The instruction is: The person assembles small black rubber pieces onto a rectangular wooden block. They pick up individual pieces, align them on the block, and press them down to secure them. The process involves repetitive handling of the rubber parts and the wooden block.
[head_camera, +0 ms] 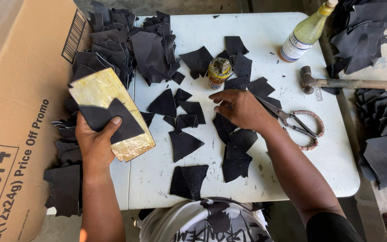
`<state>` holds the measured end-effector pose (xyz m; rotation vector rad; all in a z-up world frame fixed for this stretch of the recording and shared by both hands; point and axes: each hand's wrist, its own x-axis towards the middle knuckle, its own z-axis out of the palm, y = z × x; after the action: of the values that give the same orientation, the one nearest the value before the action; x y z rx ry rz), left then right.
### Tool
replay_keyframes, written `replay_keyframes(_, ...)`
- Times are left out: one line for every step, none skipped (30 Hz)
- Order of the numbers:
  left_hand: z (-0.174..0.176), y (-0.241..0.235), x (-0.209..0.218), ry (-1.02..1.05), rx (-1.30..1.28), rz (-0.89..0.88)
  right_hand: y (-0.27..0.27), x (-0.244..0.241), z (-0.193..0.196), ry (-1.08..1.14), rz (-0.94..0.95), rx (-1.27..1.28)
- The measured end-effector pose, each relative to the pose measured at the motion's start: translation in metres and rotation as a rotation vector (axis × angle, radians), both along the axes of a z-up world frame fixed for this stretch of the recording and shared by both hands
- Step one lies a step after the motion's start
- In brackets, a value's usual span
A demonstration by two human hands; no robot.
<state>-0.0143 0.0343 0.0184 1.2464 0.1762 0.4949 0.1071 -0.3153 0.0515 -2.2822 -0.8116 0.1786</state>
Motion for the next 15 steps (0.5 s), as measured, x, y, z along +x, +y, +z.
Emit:
replay_keyframes(0.0, 0.001, 0.0, 0.01, 0.01, 0.012, 0.002, -0.002, 0.0, -0.015, -0.02, -0.02)
replay_keyframes(0.001, 0.002, 0.0, -0.006, -0.001, 0.003, 0.005, -0.004, 0.0, -0.034, -0.041, -0.04)
replay_keyframes(0.001, 0.004, -0.001, -0.022, -0.012, -0.006, 0.008, -0.004, 0.002, -0.054, -0.063, -0.06)
replay_keyframes(0.002, 0.005, -0.002, -0.035, -0.023, -0.014, 0.01, -0.003, 0.004, -0.088, -0.187, -0.053)
replay_keyframes(0.001, 0.005, -0.001, -0.033, -0.017, -0.011, 0.01, -0.001, 0.007, -0.123, -0.312, -0.046)
replay_keyframes(0.0, 0.005, -0.002, -0.026, -0.011, -0.006, 0.012, -0.002, 0.009, -0.152, -0.434, -0.038)
replay_keyframes(-0.001, 0.005, -0.002, -0.019, -0.004, -0.001, 0.013, 0.001, 0.01, -0.195, -0.427, -0.004)
replay_keyframes(-0.002, 0.004, -0.003, -0.005, 0.009, 0.003, 0.013, 0.007, 0.012, -0.236, -0.422, 0.031)
replay_keyframes(-0.004, 0.002, -0.003, 0.01, 0.021, 0.007, 0.013, 0.011, 0.012, -0.276, -0.416, 0.066)
replay_keyframes(-0.004, 0.003, -0.002, 0.02, 0.042, 0.016, 0.016, 0.015, 0.012, -0.275, -0.401, 0.059)
replay_keyframes(-0.006, 0.001, 0.002, -0.009, 0.014, -0.015, 0.017, 0.018, 0.013, -0.274, -0.385, 0.052)
replay_keyframes(-0.01, -0.002, 0.003, -0.037, -0.009, -0.016, 0.025, 0.022, 0.013, -0.27, -0.339, 0.054)
replay_keyframes(-0.013, -0.001, 0.002, -0.065, -0.031, -0.018, 0.033, 0.025, 0.011, -0.246, -0.335, 0.037)
replay_keyframes(-0.017, -0.001, 0.003, -0.056, -0.036, -0.029, 0.033, 0.025, 0.009, -0.222, -0.349, 0.007)
replay_keyframes(-0.022, -0.001, 0.004, -0.048, -0.042, -0.041, 0.034, 0.027, 0.007, -0.198, -0.362, -0.025)
